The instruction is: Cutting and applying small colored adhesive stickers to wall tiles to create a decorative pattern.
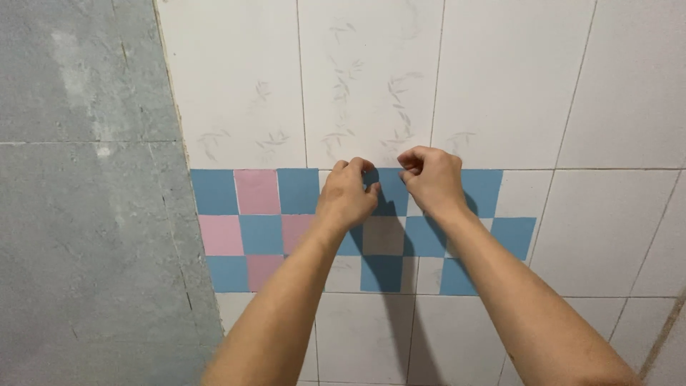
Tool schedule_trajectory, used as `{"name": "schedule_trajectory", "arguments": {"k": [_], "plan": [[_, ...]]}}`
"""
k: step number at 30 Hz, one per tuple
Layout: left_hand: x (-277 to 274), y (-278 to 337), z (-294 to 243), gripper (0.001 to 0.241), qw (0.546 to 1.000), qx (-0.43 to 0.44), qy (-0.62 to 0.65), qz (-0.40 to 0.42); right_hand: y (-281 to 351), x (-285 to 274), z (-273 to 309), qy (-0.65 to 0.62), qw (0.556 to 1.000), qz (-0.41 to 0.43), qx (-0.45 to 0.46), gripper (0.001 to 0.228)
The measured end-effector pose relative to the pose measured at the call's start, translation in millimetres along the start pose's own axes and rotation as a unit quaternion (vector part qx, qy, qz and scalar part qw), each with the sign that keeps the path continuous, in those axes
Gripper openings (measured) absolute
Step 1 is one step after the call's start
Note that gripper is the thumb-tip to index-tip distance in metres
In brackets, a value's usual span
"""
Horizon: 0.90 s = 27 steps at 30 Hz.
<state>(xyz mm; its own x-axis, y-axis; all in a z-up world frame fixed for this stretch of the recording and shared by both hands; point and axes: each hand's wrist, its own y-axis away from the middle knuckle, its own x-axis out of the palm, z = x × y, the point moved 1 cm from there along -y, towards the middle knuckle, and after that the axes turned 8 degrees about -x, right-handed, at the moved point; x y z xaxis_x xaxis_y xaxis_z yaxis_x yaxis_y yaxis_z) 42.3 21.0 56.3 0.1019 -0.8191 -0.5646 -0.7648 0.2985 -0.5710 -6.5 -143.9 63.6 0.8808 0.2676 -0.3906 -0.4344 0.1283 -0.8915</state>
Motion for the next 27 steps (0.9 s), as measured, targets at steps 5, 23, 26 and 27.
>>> {"name": "schedule_trajectory", "arguments": {"k": [5, 23, 26, 27], "plan": [[0.4, 3.6, -2.6, 0.035, 1.0, 0.0, 0.008, -0.016, -2.6, -4.4, 3.7, 0.021, 0.999, 0.009, -0.028, 0.025], [12.9, -2.3, 24.0, 0.048, 0.976, 0.16, -0.135, -0.054, 28.3, 23.2, -16.8, 0.328, 0.898, -0.012, -0.295, 0.042], [11.6, -3.4, 25.9, 0.05, 0.977, 0.161, -0.126, -0.055, 32.4, 26.3, -11.9, 0.339, 0.889, -0.027, -0.305, 0.048], [9.6, -4.3, 24.5, 0.049, 0.979, 0.151, -0.125, -0.052, 32.0, 25.6, -9.0, 0.331, 0.896, -0.024, -0.295, 0.047]]}}
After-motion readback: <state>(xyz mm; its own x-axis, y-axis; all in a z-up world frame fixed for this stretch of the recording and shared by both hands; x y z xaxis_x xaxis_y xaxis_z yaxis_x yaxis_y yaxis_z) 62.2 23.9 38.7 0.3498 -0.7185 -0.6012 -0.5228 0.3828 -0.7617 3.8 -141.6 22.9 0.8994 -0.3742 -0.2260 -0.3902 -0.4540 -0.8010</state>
